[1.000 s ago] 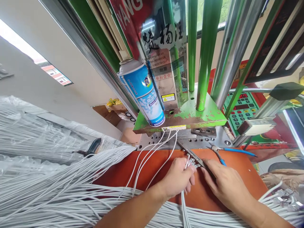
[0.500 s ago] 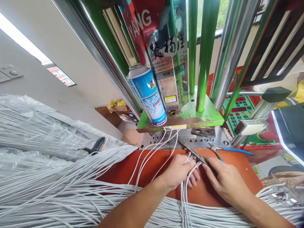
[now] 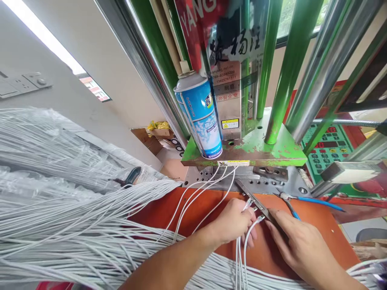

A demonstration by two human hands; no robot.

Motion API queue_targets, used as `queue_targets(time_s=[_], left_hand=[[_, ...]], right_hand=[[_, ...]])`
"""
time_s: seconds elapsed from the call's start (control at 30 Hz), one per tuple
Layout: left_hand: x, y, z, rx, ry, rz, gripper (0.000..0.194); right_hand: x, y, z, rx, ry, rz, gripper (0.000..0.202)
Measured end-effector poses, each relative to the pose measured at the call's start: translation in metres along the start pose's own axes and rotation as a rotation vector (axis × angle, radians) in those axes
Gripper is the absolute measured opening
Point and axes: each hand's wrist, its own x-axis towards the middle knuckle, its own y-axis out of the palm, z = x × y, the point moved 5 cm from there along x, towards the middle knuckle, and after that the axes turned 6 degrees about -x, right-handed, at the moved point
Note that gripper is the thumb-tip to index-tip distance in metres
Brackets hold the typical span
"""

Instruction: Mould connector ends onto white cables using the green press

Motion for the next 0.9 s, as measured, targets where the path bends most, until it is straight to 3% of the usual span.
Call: queue_targets(time_s=[0.17,0.4,0.63,0.7,0.8,0.9], left_hand=[[-0.002,0.001,-0.002,-0.005,0.048,0.009,0.027],[0.004,0.004,0.006,-0.002,0.059,-0.094,0.031],[-0.003,-0.006,-0.004,0.113,0.079,0.02,0.035],[-0.008,-0.019,-0.013,0.243,0.191,-0.05,0.036],[-0.015,-0.038,-0.023,0.328,0.349,-0.248,0.036],[-0.012,-0.042,-0.014,0.228,0.248,-0.232,0.035]], right_hand=[[0.003,-0.003,-0.002,0.115,-0.018,0.081,0.019],[0.01,-0.012,0.004,0.17,-0.075,0.072,0.016],[0.006,-0.005,0.003,0.012,-0.02,0.012,0.018],[0.005,-0.005,0.001,-0.061,0.024,-0.02,0.021],[0.005,-0.007,-0.002,-0.073,0.06,-0.04,0.022],[0.006,-0.01,-0.004,-0.038,0.066,-0.04,0.021]])
